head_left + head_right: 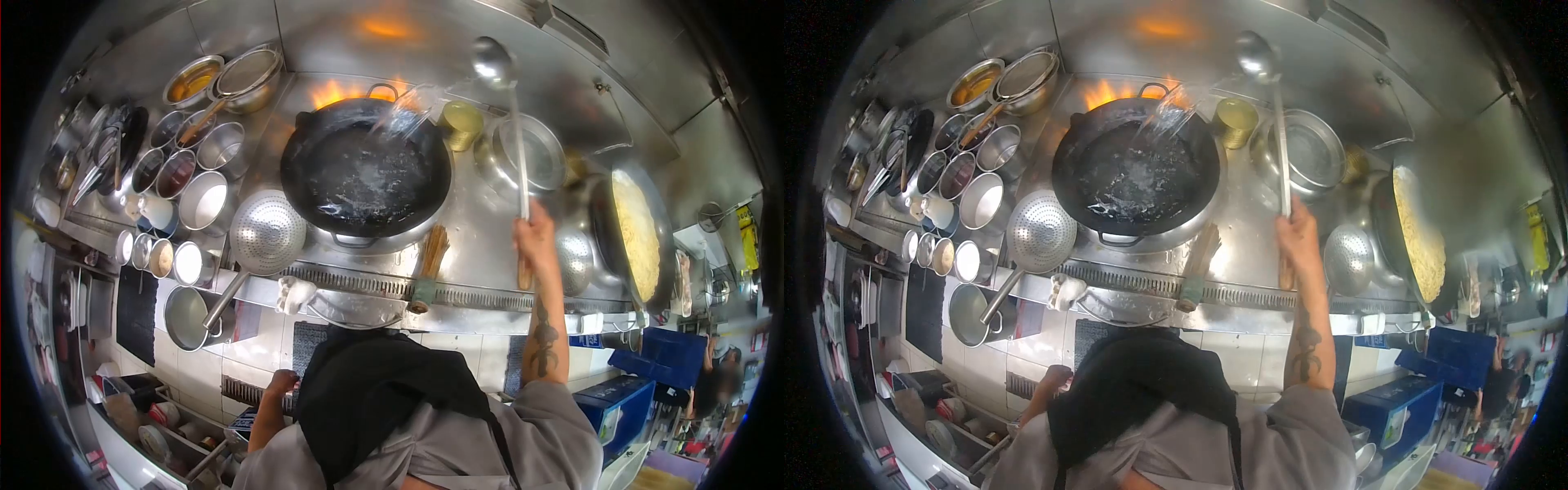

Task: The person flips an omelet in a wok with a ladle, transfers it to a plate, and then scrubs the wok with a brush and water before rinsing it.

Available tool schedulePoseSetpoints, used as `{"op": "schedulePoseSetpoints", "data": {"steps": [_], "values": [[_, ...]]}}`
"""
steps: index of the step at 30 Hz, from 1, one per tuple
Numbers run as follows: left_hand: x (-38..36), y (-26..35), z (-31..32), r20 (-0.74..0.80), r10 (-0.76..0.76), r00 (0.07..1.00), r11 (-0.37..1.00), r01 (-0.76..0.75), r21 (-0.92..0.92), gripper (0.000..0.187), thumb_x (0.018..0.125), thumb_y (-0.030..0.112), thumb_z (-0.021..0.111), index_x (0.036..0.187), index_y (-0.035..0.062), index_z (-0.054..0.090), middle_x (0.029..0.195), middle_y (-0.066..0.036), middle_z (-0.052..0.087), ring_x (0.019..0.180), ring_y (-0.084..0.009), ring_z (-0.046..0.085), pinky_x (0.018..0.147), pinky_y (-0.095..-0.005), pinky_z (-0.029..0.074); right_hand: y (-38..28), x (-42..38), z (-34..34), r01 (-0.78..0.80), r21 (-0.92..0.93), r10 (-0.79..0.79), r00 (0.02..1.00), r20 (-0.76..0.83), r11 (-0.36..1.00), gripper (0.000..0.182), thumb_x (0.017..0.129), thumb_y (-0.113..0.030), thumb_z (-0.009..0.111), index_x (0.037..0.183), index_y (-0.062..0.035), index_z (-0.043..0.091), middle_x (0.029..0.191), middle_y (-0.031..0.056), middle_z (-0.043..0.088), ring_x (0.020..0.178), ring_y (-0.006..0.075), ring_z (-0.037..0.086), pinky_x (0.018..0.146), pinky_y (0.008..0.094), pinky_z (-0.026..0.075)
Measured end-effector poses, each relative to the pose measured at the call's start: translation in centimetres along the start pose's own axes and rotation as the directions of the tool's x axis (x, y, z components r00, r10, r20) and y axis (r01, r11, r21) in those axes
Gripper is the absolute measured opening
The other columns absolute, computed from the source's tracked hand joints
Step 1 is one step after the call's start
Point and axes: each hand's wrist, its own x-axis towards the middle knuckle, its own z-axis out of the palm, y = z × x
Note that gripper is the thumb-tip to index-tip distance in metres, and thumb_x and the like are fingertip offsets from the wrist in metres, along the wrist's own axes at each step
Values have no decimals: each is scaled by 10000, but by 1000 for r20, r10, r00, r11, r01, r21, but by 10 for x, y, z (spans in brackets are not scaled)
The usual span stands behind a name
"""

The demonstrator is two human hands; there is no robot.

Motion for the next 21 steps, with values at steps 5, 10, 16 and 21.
{"op": "schedulePoseSetpoints", "data": {"steps": [5,10,16,21], "values": [[-32,51,-24,-14,-336,942,732,252,-633,181,869,166,541,741,76,632,643,-6,599,555,-91,568,452,-254,437,80,79,-62,-5,-537,-113,976,-187,844,320,801,-66,514,1103,38,541,784,162,636,690,222,642,586,332,494],[-38,32,40,169,-497,851,558,463,-688,177,833,189,544,737,64,625,703,-64,614,623,-187,577,525,-324,447,160,138,-90,-279,-656,221,960,-172,702,210,786,-62,536,962,50,561,856,240,649,752,282,675,628,363,516],[-61,35,66,-199,-203,959,949,143,-280,165,769,190,566,761,36,627,832,-165,653,796,-351,629,681,-440,488,169,145,-98,-471,414,460,878,133,779,130,842,-130,526,784,-18,560,621,52,543,507,152,534,457,296,401],[-55,47,41,-222,-240,945,939,168,-300,215,780,218,580,783,8,625,882,-169,659,846,-339,634,718,-426,493,138,124,-104,-454,834,243,887,392,313,176,858,-127,494,981,-2,490,713,-10,506,553,87,492,486,264,362]]}}
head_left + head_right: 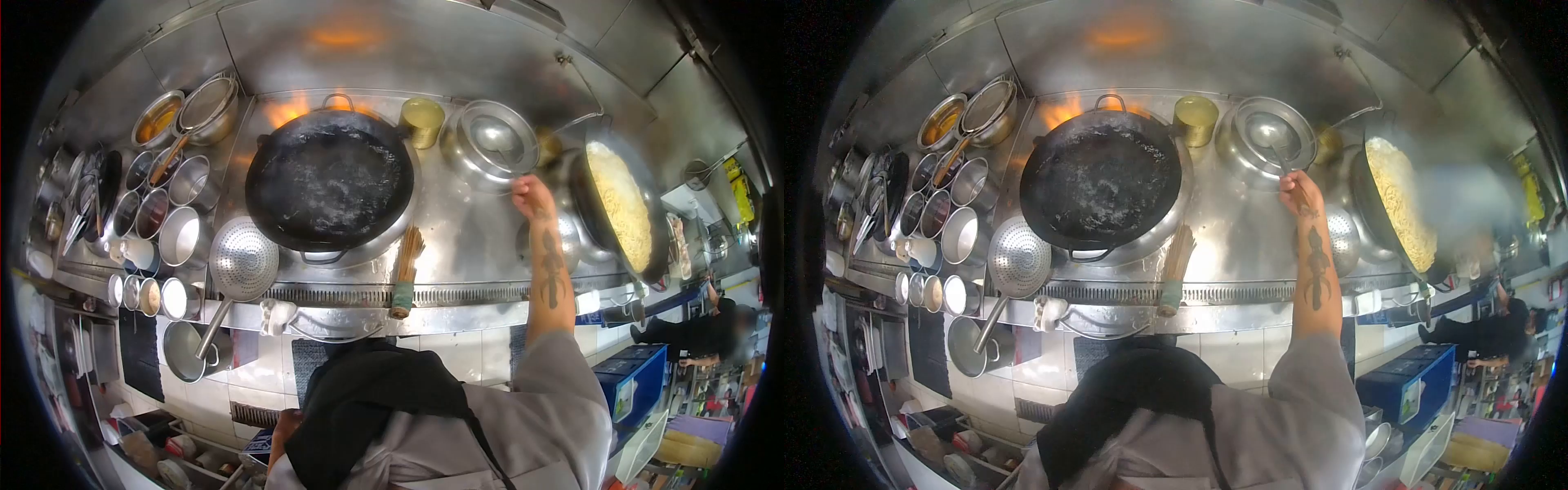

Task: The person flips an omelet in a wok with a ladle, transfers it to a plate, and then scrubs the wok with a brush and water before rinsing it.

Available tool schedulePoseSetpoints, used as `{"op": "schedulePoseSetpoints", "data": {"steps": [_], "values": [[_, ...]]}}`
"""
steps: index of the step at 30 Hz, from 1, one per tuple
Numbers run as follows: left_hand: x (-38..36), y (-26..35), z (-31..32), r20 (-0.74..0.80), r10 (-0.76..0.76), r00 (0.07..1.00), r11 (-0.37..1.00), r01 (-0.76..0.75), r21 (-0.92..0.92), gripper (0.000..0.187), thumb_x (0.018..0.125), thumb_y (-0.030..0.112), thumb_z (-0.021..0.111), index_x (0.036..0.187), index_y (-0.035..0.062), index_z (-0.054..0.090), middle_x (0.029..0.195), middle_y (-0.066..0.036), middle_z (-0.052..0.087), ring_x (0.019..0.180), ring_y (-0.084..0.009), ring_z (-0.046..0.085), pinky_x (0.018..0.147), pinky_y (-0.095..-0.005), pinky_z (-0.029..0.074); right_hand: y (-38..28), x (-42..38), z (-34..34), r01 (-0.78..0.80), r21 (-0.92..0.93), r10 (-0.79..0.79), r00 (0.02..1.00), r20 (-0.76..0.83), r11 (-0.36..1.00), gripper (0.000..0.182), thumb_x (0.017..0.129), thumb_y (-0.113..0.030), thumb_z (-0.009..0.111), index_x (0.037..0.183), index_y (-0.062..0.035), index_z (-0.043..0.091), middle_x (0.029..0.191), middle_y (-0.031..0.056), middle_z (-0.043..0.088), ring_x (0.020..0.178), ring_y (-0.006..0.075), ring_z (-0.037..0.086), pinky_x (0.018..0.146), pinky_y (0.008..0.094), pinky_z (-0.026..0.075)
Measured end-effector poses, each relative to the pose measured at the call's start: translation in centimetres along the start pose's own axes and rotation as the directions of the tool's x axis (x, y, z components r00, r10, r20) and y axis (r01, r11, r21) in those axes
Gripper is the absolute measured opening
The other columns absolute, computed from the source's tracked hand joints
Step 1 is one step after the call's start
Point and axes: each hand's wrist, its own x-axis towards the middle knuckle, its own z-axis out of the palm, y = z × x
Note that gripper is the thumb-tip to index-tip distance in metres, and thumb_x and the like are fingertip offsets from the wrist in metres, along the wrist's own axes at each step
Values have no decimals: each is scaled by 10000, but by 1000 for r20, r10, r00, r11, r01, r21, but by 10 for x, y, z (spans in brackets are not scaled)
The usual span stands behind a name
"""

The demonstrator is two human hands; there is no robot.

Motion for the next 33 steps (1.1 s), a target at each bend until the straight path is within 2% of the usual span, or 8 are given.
{"op": "schedulePoseSetpoints", "data": {"steps": [4,10,13,19,25,28,30,33], "values": [[39,9,-19,369,-493,788,773,591,-231,183,788,214,594,765,39,638,852,-138,661,822,-286,648,703,-402,505,-3,-36,30,-173,92,153,971,185,981,259,870,-142,472,1080,8,504,772,-17,495,573,62,470,498,246,350],[82,-1,-50,202,356,913,820,-408,400,131,653,237,651,738,138,660,787,-78,642,762,-265,641,640,-417,498,45,-84,99,-243,176,146,888,436,954,403,895,-145,406,1235,71,423,794,-15,450,542,55,441,510,236,367],[93,-1,-46,305,-301,904,893,379,-242,109,730,219,607,749,126,660,784,-60,651,784,-291,634,689,-411,497,78,-91,122,-288,154,197,879,435,945,402,892,-137,404,1235,73,419,800,-11,450,542,56,443,503,230,374],[90,-12,-43,197,408,891,785,-453,423,129,821,127,560,742,70,644,690,-63,647,617,-175,623,541,-338,484,118,-98,167,-50,-668,74,997,9,743,327,821,-62,479,1134,26,511,638,16,513,432,104,455,388,251,349],[46,55,-70,398,-464,791,635,610,-474,112,873,123,555,825,60,634,732,-30,648,618,-113,605,486,-277,451,105,-103,142,277,-886,-397,910,117,372,388,817,-24,528,1204,-8,527,631,-34,486,447,66,444,402,226,368],[41,3,-31,202,-162,966,934,216,-285,106,866,120,556,848,50,635,730,-30,641,608,-108,595,488,-250,448,65,-55,74,180,-983,-544,821,173,-41,351,815,-50,536,1161,9,538,634,36,534,467,116,502,421,279,415],[45,8,-16,370,-568,735,502,666,-551,111,861,120,553,837,53,637,713,-19,627,592,-106,582,492,-251,459,44,-28,38,68,-957,-615,753,235,-282,314,797,-81,549,1089,34,549,650,109,560,526,222,534,510,339,449],[41,0,-7,394,-536,747,514,658,-550,121,861,125,547,834,51,639,695,-20,619,589,-105,581,490,-256,466,21,5,7,-164,-923,-642,759,107,-347,253,767,-133,566,930,60,564,685,208,597,627,382,583,651,418,497]]}}
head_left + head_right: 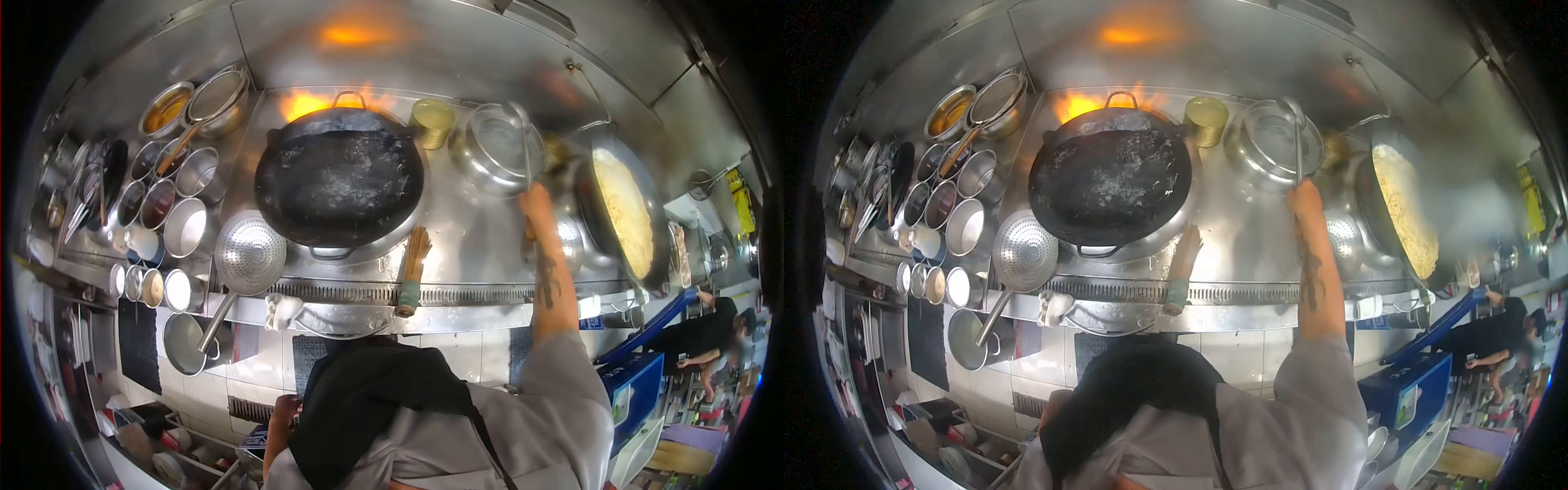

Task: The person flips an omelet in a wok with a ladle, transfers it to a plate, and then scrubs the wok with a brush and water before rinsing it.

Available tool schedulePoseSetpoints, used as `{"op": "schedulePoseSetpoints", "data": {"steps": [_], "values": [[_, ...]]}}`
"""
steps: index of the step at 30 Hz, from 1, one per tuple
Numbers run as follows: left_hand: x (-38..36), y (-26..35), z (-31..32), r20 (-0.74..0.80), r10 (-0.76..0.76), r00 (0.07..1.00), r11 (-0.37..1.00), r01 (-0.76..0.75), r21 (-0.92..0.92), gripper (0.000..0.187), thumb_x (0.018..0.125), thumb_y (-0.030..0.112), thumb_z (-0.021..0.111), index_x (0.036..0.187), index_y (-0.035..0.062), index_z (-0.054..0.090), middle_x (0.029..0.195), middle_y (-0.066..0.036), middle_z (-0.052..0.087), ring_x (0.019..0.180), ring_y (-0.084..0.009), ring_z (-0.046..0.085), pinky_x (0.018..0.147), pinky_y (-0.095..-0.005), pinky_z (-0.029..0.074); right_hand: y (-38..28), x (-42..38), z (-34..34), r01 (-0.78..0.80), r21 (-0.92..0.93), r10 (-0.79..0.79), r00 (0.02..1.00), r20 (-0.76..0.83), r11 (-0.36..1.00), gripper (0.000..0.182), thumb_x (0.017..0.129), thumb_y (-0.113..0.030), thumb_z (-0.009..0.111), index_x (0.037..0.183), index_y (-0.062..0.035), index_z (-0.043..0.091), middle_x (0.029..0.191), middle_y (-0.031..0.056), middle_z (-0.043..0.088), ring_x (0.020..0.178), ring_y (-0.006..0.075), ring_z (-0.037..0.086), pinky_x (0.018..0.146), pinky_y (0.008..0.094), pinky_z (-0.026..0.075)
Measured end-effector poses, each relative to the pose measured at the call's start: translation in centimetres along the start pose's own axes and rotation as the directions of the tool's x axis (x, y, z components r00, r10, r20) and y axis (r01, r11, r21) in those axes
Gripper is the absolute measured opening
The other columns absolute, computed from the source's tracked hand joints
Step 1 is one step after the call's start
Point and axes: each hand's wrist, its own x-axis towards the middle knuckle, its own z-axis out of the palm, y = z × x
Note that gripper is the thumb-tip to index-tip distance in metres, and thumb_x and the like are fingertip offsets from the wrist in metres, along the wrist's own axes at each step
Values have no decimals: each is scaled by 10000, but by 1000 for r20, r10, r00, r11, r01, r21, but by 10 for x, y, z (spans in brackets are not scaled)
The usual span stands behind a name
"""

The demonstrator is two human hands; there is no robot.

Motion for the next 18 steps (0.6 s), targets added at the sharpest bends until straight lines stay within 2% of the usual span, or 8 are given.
{"op": "schedulePoseSetpoints", "data": {"steps": [2,3,4,5,8,11,16,18], "values": [[-110,84,11,-12,397,918,847,-361,391,126,862,132,554,851,40,639,680,-28,616,563,-109,575,473,-266,464,17,19,14,-236,10,230,953,199,972,208,762,-156,578,825,42,579,688,184,609,600,336,590,600,398,498],[-86,55,1,94,516,852,752,-502,426,124,861,124,557,873,34,642,679,-30,617,557,-111,575,469,-269,464,21,19,12,-246,177,187,938,293,953,184,764,-156,576,793,25,582,687,164,612,591,306,589,573,378,488],[-52,23,4,-21,263,965,936,-250,248,133,859,102,562,937,24,638,688,-39,625,553,-119,580,461,-270,460,25,18,8,-263,337,127,918,377,904,165,767,-156,573,760,8,585,687,144,614,581,275,588,546,359,479],[-19,-8,8,-133,-13,991,1000,15,13,171,858,80,568,1001,13,633,696,-48,633,550,-128,585,453,-272,456,27,17,6,-290,484,51,893,447,826,155,769,-156,570,728,-8,587,686,125,617,572,245,586,519,339,470],[-12,-26,2,-52,-26,998,998,23,-59,278,860,58,566,1132,3,583,750,-68,653,579,-140,602,477,-275,468,27,23,10,-575,799,107,818,565,176,114,788,-140,544,761,-41,592,639,40,580,551,154,553,474,273,417],[-4,-32,-1,-45,-82,996,989,76,-124,340,862,68,570,1194,0,540,814,-90,666,631,-156,630,510,-282,484,31,20,-2,-753,589,-274,656,703,-292,149,818,-145,515,879,-24,577,626,3,538,537,120,518,481,270,402],[10,-16,-7,-46,-44,998,999,44,-3,343,857,75,589,1189,2,541,848,-104,670,719,-192,663,531,-321,500,9,-9,-29,-699,616,-255,710,656,-363,256,858,-174,479,1043,0,516,741,-14,522,520,71,459,488,247,374],[16,-4,-14,-3,106,994,979,-103,173,327,848,81,597,1163,0,560,855,-111,672,726,-193,670,539,-332,510,-6,-28,-49,-695,626,-278,717,639,-353,278,863,-169,469,1073,9,505,771,-14,515,514,59,443,484,237,364]]}}
